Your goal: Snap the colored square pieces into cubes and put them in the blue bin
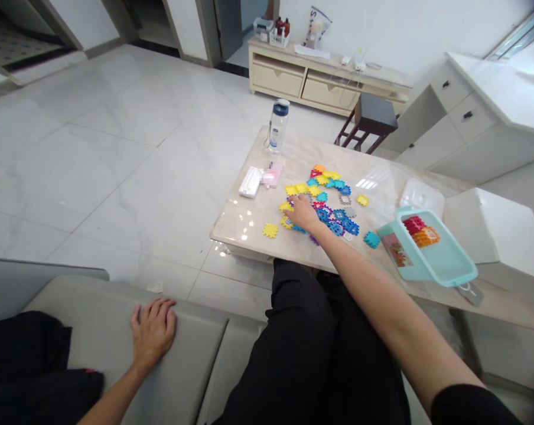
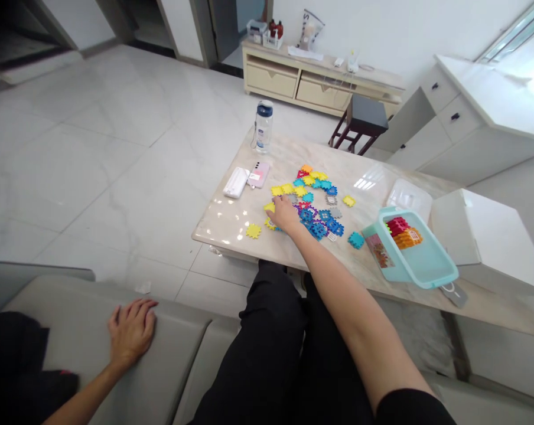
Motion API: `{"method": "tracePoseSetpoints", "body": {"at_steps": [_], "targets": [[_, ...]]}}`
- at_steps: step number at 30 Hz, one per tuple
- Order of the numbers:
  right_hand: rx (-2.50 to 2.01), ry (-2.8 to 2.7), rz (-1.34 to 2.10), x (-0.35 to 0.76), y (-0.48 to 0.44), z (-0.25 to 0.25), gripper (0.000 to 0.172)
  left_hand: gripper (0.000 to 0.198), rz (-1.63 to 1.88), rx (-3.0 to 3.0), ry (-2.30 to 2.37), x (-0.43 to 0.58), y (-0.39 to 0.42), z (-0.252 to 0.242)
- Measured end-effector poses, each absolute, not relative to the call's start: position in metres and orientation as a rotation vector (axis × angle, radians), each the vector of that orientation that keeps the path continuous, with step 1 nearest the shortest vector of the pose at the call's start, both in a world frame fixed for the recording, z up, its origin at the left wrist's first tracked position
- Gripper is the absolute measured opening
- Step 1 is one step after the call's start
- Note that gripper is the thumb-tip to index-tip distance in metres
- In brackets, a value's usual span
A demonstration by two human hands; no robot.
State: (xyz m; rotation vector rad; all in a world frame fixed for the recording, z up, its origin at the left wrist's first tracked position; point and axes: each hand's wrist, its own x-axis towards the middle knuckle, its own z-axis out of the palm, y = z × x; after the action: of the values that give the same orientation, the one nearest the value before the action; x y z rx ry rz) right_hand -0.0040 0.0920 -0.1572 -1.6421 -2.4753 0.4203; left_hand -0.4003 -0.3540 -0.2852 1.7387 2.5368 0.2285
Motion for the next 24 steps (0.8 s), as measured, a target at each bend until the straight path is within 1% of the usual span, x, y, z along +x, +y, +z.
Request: {"method": "tracePoseSetpoints", "body": {"at_steps": [2, 6, 11, 14, 16, 19, 21, 24], "targets": [[-1.657, -2.482, 0.398, -0.018, 0.093, -0.166, 0.045, 0.046, 0.217, 1.744, 2.542, -0.399, -0.356, -0.288], [-1.702, -2.573, 0.352, -0.026, 0.094, -0.175, 0.033, 0.045, 0.202, 1.735, 2.540, -0.398, -0.357, -0.292], [-1.607, -2.677, 0.305, -0.020, 0.092, -0.171, 0.032, 0.046, 0.196, 1.717, 2.529, -0.397, -0.358, -0.291], [-1.573, -2.725, 0.332, -0.018, 0.089, -0.166, 0.027, 0.046, 0.200, 1.714, 2.531, -0.396, -0.358, -0.291], [-1.605, -2.694, 0.361, -0.016, 0.088, -0.161, 0.029, 0.045, 0.202, 1.700, 2.537, -0.396, -0.357, -0.291], [-1.633, -2.498, 0.410, -0.011, 0.090, -0.155, 0.036, 0.044, 0.220, 1.686, 2.536, -0.394, -0.356, -0.288], [-1.567, -2.376, 0.533, -0.008, 0.094, -0.155, 0.040, 0.043, 0.223, 1.683, 2.531, -0.393, -0.355, -0.286], [-1.414, -2.353, 0.802, -0.006, 0.098, -0.161, 0.043, 0.042, 0.210, 1.681, 2.527, -0.392, -0.354, -0.283]]}}
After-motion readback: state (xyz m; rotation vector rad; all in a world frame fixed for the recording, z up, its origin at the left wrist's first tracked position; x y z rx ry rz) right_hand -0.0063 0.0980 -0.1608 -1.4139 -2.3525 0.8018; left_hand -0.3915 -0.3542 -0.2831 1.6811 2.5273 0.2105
